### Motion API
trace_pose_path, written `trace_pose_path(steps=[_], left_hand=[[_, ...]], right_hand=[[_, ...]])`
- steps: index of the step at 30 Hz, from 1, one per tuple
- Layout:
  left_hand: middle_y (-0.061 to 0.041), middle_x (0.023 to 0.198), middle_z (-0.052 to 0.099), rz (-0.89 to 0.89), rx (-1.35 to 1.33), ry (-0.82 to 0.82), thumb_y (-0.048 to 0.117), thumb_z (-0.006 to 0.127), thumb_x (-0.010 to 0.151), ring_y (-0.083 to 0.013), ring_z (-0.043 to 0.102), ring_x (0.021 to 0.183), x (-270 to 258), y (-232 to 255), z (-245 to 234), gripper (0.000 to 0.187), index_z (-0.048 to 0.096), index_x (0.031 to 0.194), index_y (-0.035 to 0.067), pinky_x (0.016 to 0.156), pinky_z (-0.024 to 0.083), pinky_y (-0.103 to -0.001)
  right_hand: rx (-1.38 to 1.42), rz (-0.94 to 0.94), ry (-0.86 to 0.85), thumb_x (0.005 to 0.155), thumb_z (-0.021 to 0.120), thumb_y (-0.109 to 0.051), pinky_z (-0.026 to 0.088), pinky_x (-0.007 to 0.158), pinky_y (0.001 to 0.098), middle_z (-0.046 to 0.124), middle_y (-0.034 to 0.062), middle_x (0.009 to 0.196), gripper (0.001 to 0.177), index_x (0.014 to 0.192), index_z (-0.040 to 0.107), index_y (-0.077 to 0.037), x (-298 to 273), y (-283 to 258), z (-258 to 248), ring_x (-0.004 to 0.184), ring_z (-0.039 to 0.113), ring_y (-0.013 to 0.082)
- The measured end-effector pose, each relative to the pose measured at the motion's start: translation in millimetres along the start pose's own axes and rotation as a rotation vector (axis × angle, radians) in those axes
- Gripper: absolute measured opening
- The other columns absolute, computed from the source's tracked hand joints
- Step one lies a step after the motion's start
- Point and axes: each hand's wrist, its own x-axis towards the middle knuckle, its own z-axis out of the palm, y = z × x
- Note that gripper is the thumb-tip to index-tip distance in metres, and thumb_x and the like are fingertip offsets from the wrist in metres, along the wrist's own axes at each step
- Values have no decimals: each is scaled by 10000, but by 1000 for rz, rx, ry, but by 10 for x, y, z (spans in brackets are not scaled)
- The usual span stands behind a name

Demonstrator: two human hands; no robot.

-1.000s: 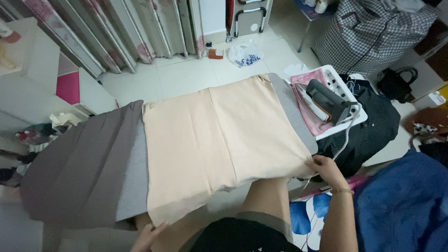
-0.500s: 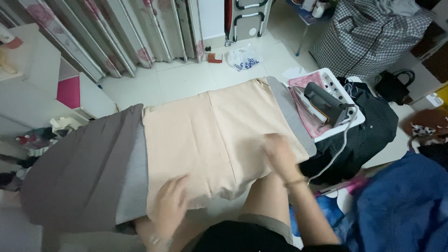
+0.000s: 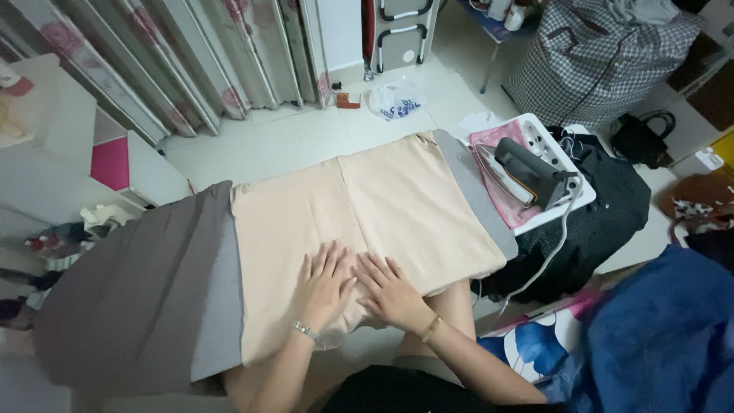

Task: The person irons a beige garment on an ironing board, smoothing the fabric and moving the iron across various sections before folding and repositioning it.

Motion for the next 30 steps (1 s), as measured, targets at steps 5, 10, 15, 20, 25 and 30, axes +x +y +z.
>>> trace_pose_path(steps=[5,10,15,20,25,30], left_hand=[[-55,1613,285,77,-32,254,467,362,1007,-289,203,1505,117,-255,707,582,349,1518,188,1203,129,-581],[-105,1474,504,10,-359,697,294,568,923,-314,390,1415,-235,-579,1234,494,557,1380,109,1195,239,-552],[17,866,712,28,-1276,345,270,628,938,-121,677,794,-640,-310,2428,135,703,936,158,792,529,-260],[-7,1211,670,-475,-1421,-190,294,695,896,-154,631,1121,-501,-147,2469,408,574,1270,188,974,486,-303],[-65,1535,507,-687,-1879,179,184,783,768,-245,474,1405,-319,-89,2551,790,472,1482,54,1237,260,-345],[-96,1523,482,-134,-1046,263,131,562,961,-247,472,1396,45,-159,3615,507,506,1465,161,1203,286,-303]], right_hand=[[133,-122,142,978,597,-349,320,1005,536,400,210,1359,473,1300,444,-39,-277,-121,-134,1257,360,382],[666,-138,178,1022,607,-237,462,736,401,621,105,846,180,958,618,-69,-794,-413,326,780,586,287],[2030,725,-150,770,823,-337,437,1142,465,424,138,1550,1000,1549,232,-129,-842,-324,982,1383,475,321],[2396,651,85,819,739,-221,274,1197,493,522,109,1510,762,1502,420,-111,-738,-224,1369,1390,477,285],[2434,904,33,711,759,-180,344,1187,459,459,101,1559,928,1544,360,-88,-828,-206,1254,1398,455,303],[2322,825,127,797,698,-133,371,1160,448,518,195,1500,781,1504,408,33,-902,-260,1039,1350,515,340]])
